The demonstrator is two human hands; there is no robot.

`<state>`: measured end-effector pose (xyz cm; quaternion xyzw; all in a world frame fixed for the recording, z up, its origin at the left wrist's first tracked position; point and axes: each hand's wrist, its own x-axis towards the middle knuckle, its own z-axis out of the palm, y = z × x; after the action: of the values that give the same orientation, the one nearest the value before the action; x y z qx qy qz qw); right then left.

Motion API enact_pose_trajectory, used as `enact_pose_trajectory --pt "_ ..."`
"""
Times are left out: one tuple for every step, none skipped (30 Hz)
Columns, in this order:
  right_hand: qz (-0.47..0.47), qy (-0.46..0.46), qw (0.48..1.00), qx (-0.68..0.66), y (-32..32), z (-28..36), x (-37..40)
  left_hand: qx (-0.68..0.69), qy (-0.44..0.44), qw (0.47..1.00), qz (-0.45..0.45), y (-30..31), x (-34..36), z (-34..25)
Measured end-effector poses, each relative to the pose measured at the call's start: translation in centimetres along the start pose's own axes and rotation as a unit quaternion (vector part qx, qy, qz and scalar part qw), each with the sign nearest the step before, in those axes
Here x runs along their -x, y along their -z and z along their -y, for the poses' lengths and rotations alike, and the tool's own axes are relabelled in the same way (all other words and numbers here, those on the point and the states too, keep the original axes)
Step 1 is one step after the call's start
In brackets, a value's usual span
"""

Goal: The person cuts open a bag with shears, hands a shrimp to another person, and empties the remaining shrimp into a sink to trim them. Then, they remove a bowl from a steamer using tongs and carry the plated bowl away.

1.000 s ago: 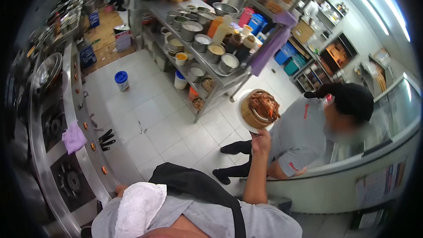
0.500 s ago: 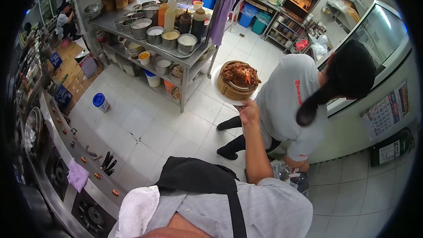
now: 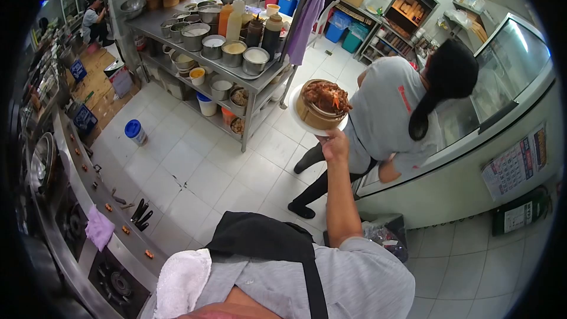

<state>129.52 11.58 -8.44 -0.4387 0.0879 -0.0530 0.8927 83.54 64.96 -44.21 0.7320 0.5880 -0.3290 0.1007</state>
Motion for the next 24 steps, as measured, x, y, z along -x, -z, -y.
enact_pose_trajectory --pt "0.007 -0.003 1.0 -0.006 0.3 -0.2 -0.4 0.001 -0.002 1.0 -0.001 0.0 0.1 -0.1" --pt "0.003 0.003 1.0 -0.019 0.5 -0.4 -0.8 0.001 -0.002 1.0 -0.002 0.0 0.3 -0.1" --pt "-0.006 0.001 1.0 -0.02 0.8 -0.4 -1.1 0.0 -0.001 1.0 0.002 0.0 0.5 -0.2" --pt "-0.015 -0.001 1.0 -0.02 0.7 -0.2 -1.2 0.0 -0.001 1.0 0.004 0.0 0.6 -0.2" --pt "-0.022 -0.002 1.0 -0.022 0.5 -0.2 -1.3 0.001 0.0 1.0 0.001 0.1 0.6 -0.3" --pt "-0.023 0.005 1.0 -0.016 0.4 -0.1 -1.3 0.004 -0.004 1.0 0.0 0.1 0.6 -0.5" --pt "-0.024 0.011 1.0 -0.01 0.2 0.0 -1.1 0.005 0.0 1.0 0.002 0.1 0.6 -0.4" --pt "-0.025 0.017 1.0 -0.003 0.2 0.0 -1.0 0.008 0.003 1.0 0.002 -0.2 0.6 -0.5" --pt "-0.027 0.018 0.999 -0.002 0.3 0.0 -1.1 0.01 0.005 1.0 0.003 -0.3 0.6 -0.2" --pt "-0.03 0.02 0.999 0.001 0.5 0.0 -1.2 0.013 0.009 1.0 0.004 -0.7 0.6 -0.1" --pt "-0.033 0.021 0.999 0.003 0.6 0.1 -1.4 0.017 0.011 1.0 0.004 -1.0 0.4 -0.1" --pt "-0.039 0.026 0.999 0.01 0.7 0.1 -1.7 0.015 0.014 1.0 0.003 -1.2 0.2 0.2" --pt "-0.036 0.029 0.999 0.004 0.8 0.1 -2.1 0.019 0.018 1.0 0.004 -1.5 0.1 0.2" --pt "-0.032 0.033 0.999 -0.003 0.8 0.1 -2.4 0.022 0.022 1.0 0.004 -1.6 0.0 0.4" --pt "-0.029 0.037 0.999 -0.009 0.8 0.2 -2.8 0.023 0.026 0.999 0.004 -1.8 -0.1 0.5" --pt "-0.032 0.036 0.999 0.004 0.7 0.5 -3.0 0.024 0.031 0.999 0.004 -1.9 -0.2 0.6" --pt "-0.033 0.033 0.999 -0.001 0.8 0.6 -3.4 0.025 0.037 0.999 0.003 -2.0 -0.3 0.8" --pt "-0.035 0.03 0.999 -0.005 0.9 0.8 -3.9 0.026 0.044 0.999 0.002 -2.2 -0.2 1.0" --pt "-0.039 0.028 0.999 -0.011 1.2 1.1 -4.5 0.029 0.052 0.998 0.0 -1.8 0.3 1.1" --pt "-0.04 0.031 0.999 -0.015 1.6 1.1 -5.0 0.031 0.056 0.998 -0.002 -1.7 0.4 1.1" --pt "-0.04 0.037 0.998 -0.02 1.9 1.1 -5.8 0.034 0.057 0.998 -0.007 -1.4 0.4 0.8" --pt "-0.04 0.042 0.998 -0.024 2.1 1.6 -6.7 0.035 0.062 0.997 -0.011 -1.2 0.7 0.6" --pt "-0.047 0.041 0.998 -0.014 2.6 2.2 -7.4 0.038 0.075 0.996 -0.015 -0.9 0.9 0.6" --pt "-0.051 0.039 0.998 -0.006 3.0 2.5 -8.5 0.042 0.082 0.995 -0.023 -0.7 1.2 0.5"
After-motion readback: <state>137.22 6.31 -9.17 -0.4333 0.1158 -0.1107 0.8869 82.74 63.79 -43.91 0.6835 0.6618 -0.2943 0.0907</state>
